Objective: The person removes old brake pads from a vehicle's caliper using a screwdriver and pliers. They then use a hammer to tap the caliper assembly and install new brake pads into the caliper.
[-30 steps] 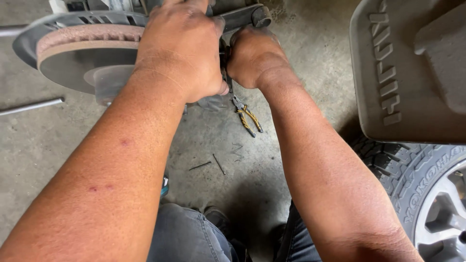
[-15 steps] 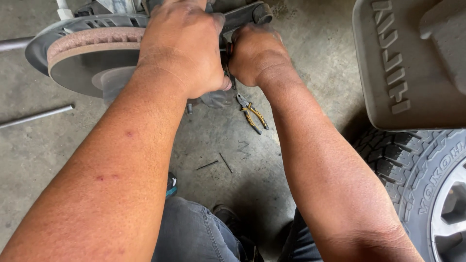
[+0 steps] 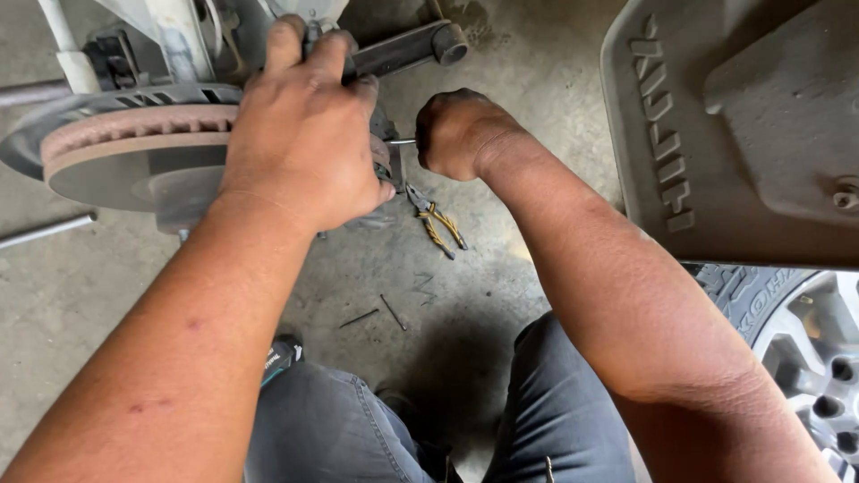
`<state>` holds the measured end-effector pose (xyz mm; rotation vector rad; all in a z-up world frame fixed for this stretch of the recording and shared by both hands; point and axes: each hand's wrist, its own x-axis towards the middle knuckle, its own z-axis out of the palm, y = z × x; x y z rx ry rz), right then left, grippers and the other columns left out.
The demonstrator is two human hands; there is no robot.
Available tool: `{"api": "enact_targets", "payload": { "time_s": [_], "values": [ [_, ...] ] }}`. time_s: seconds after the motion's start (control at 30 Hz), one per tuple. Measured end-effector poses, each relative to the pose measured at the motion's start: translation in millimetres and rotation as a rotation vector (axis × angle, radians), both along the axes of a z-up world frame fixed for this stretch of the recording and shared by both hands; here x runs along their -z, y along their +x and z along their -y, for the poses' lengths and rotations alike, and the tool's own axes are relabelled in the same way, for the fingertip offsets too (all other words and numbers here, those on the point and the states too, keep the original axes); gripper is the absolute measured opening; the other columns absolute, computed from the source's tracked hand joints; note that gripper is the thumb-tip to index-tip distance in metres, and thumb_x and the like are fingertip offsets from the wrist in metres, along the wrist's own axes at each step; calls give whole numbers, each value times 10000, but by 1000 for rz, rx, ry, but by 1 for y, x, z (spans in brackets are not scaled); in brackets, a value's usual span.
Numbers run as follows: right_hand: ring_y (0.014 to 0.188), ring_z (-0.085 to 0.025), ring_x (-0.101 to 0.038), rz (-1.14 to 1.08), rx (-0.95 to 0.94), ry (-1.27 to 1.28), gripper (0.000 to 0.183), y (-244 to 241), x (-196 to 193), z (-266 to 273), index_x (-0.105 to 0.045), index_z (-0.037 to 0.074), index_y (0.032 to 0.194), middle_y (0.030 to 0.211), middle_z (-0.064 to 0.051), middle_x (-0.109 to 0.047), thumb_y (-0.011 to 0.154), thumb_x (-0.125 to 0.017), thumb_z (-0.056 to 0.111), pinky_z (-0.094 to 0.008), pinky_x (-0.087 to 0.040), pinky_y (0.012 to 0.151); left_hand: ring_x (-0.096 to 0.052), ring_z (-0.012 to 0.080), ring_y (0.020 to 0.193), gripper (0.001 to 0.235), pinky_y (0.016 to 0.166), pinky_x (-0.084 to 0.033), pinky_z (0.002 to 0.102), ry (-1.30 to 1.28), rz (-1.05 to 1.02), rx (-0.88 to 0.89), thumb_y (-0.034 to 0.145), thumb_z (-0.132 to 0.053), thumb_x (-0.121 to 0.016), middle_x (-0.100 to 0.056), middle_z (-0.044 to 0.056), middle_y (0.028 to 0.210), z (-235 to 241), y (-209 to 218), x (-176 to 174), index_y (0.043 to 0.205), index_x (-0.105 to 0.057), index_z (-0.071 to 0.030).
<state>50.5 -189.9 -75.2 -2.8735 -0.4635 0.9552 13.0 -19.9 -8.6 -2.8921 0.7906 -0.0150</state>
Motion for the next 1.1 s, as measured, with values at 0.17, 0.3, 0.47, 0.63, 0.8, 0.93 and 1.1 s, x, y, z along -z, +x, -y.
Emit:
{"api": "enact_targets", "payload": {
  "time_s": [0.17, 0.3, 0.47, 0.63, 0.8, 0.93, 1.1],
  "values": [
    [998, -368, -682, -83, 124, 41, 254, -2, 15, 0, -711, 69, 1049, 1078, -160, -728, 902, -536, 180, -451, -584, 731, -396, 432, 1273, 894, 865, -579, 495, -24, 119, 56, 446, -697, -871, -586, 137, 1364, -3, -1, 3, 1112, -771, -108],
    [1108, -406, -652, -34, 71, 78, 325, 5, 29, -2, -714, 67, 1108, 1179, -186, -707, 867, -525, 175, -457, -582, 814, -427, 426, 1242, 929, 876, -571, 462, 34, 167, 68, 456, -764, -827, -600, 121, 1358, -3, -3, 6, 1130, -777, -128],
    [1082, -330, -652, -65, 39, 41, 311, 16, 33, -4, -711, 121, 1165, 1193, -104, -696, 969, -514, 258, -439, -579, 782, -373, 433, 1268, 910, 997, -501, 435, 11, 76, 19, 471, -758, -846, -570, 127, 1396, -2, -1, 2, 1140, -784, -145],
    [1037, -401, -651, 7, 51, 211, 318, 7, 69, 18, -729, 74, 1045, 1153, -160, -701, 850, -552, 254, -446, -559, 791, -380, 440, 1293, 898, 1021, -496, 433, 35, 120, 43, 465, -767, -826, -583, 134, 1431, -3, -2, 4, 1120, -792, -154],
    [701, -182, -629, 272, 295, 765, 129, -11, 97, 20, -639, 220, 767, 726, 27, -675, 850, -706, 293, -363, -504, 707, -390, 433, 1296, 904, 1040, -489, 428, 53, 150, 58, 460, -782, -816, -581, 117, 1424, -5, -2, 5, 1118, -795, -162],
    [743, -197, -633, 549, 162, 1117, 105, -15, 114, 4, -694, 148, 868, 812, -2, -659, 811, -714, 62, -335, -481, 674, -374, 433, 1310, 946, 1067, -456, 417, 65, 119, 38, 477, -795, -811, -571, 117, 1424, -4, -2, 4, 1174, -776, -156],
    [793, -283, -654, 747, 33, 1084, 140, -18, 121, 2, -703, 120, 1004, 889, -50, -640, 870, -699, 82, -388, -512, 703, -378, 428, 1306, 945, 1022, -496, 438, 59, 99, 27, 464, -793, -832, -563, 108, 1418, -4, -2, 3, 1145, -770, -141]
  ]
}}
